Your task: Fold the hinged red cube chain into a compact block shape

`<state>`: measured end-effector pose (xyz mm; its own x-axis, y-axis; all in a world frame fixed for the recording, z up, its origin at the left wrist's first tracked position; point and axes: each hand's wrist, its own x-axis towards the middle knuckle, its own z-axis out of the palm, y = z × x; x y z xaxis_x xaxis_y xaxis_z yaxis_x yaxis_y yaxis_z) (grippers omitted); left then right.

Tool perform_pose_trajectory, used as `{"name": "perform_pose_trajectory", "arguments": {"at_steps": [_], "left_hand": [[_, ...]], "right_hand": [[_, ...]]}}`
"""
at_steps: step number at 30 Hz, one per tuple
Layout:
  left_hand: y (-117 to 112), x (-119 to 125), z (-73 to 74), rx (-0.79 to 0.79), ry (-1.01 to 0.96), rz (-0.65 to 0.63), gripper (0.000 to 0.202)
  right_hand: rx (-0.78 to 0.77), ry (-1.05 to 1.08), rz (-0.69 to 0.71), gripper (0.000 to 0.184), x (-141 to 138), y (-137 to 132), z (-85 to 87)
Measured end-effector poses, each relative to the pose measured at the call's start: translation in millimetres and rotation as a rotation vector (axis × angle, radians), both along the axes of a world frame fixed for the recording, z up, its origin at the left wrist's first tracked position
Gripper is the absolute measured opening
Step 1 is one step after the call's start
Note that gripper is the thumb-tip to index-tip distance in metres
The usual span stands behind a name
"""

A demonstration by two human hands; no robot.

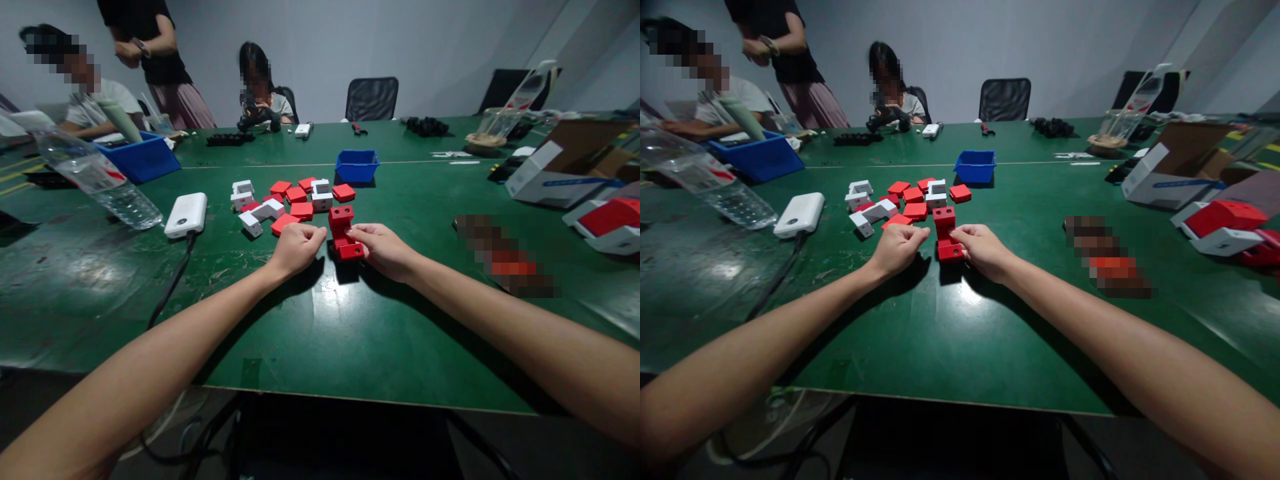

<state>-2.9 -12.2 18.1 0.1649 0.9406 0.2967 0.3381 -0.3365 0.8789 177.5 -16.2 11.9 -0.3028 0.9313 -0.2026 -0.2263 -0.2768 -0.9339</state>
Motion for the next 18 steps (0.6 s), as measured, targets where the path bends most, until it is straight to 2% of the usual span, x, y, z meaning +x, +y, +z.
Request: {"name": "perform_pose_trajectory", "arguments": {"at_steps": [3,7,12,18], "left_hand": [[1.3,-1.2,1.5,-0.025,0.119,-0.044,0.039],[3.9,-3.4,-0.3,-0.05,0.164,-0.124,0.039],[5.8,-5.0,-6.6,0.01,0.209,-0.094,0.036],[7.3,-9.6,-8.1,0.017,0.242,-0.181,0.035]], "right_hand": [[0.016,0.016,0.008,0.015,-1.5,-0.2,-0.5],[0.039,0.012,0.023,0.017,-0.9,0.9,-2.2],[0.08,-0.006,0.045,0.023,0.5,1.7,-2.7],[0.009,0.023,0.059,0.021,-1.3,-1.1,-0.5]]}}
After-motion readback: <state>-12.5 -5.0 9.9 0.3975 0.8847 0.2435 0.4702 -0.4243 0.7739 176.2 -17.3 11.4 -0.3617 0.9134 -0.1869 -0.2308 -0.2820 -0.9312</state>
